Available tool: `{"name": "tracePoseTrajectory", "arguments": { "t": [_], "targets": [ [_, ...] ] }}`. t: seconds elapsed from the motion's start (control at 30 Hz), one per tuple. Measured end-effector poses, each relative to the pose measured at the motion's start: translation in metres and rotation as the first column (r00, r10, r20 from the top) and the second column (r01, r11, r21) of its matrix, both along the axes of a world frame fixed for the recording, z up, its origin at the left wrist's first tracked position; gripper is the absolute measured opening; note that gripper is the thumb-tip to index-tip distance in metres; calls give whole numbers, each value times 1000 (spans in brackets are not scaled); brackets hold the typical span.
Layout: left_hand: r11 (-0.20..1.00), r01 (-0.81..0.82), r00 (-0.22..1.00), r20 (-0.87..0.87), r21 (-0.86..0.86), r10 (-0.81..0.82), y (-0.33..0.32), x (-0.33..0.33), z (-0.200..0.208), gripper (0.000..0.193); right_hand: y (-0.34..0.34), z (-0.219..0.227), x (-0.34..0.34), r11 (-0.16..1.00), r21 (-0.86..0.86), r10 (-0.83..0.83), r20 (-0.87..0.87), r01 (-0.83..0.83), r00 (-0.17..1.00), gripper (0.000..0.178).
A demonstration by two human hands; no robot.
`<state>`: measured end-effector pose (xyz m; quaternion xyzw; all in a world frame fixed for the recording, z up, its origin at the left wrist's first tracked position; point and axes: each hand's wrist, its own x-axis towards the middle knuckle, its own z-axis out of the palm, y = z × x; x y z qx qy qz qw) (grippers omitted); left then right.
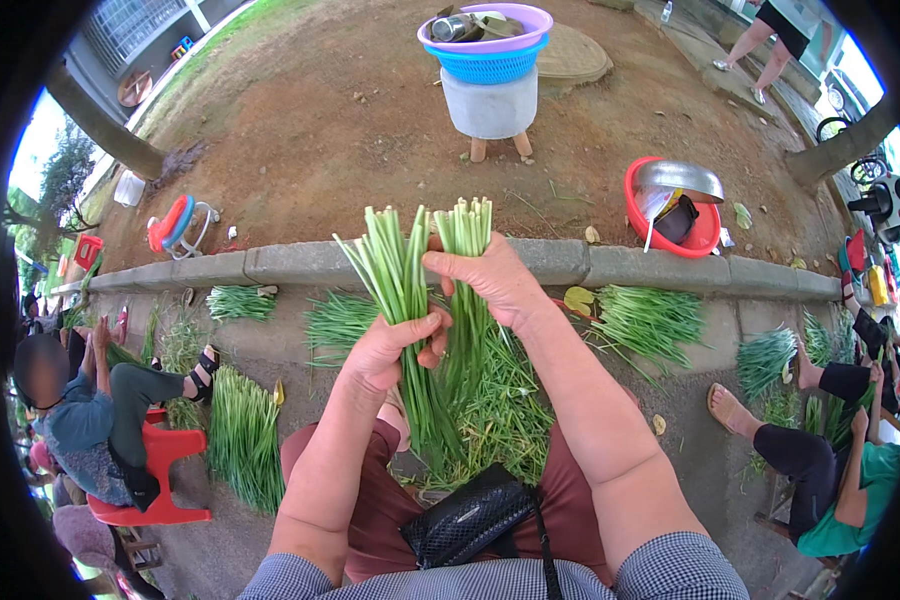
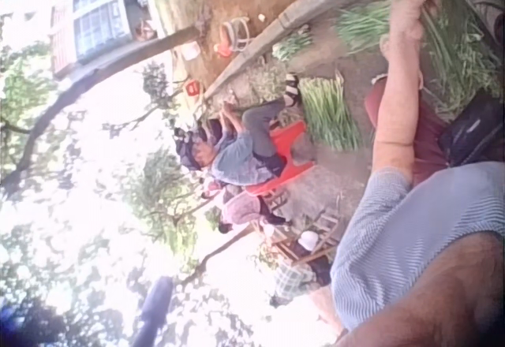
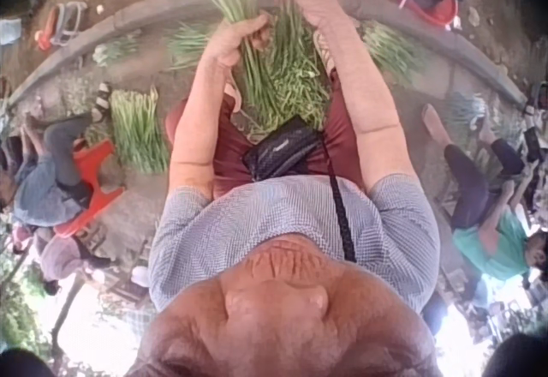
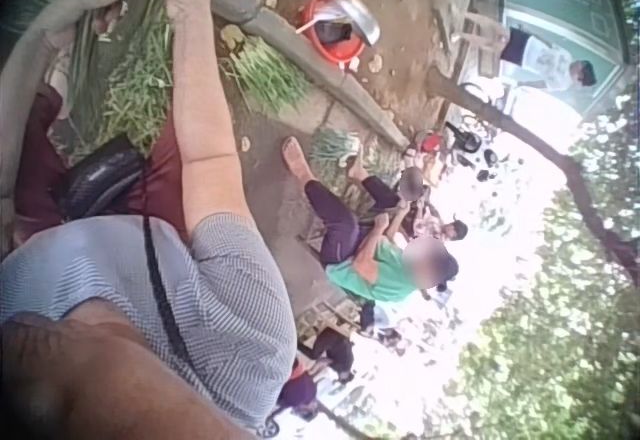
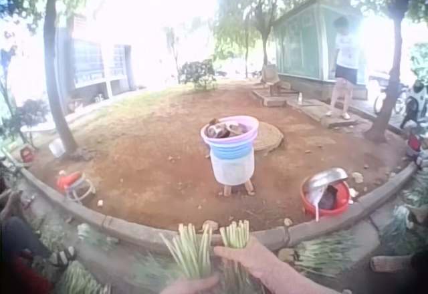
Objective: The person sorts a bunch of green onions by hand, picking individual stalks from the group, cleaning off loose layers, and placing them into a new bundle.
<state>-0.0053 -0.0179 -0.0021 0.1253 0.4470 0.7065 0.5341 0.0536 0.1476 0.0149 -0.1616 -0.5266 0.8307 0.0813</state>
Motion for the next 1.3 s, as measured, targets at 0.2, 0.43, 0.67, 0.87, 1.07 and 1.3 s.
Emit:
{"name": "tracePoseTrajectory", "arguments": {
  "t": [0.2, 0.43, 0.67, 0.87, 1.07, 1.3],
  "targets": [
    [997, -76, 997, -12, 27, 76, 3, 2, -2, 32, -2, 0, -2, 1000, -13, -28, 5, 28, 1000, 19],
    [967, -245, 969, 25, -63, 247, -2, -5, -8, 23, 2, 0, -2, 995, 1, -96, -78, 96, 992, 24],
    [929, -368, 928, -84, -40, 364, 9, 4, -6, 18, -3, -13, -7, 974, -85, -214, -62, 208, 975, 23],
    [884, -467, 878, -125, -16, 462, 15, 10, -7, 18, -12, -12, -10, 958, -88, -281, -88, 273, 956, 21],
    [875, -481, 876, -80, -58, 476, 20, 14, -1, 18, -9, -15, -10, 943, -118, -323, -105, 310, 941, 20],
    [867, -498, 862, -117, -17, 493, 26, 16, 1, 16, -6, -5, -5, 935, -236, -295, -111, 263, 949, 20]
  ]
}}
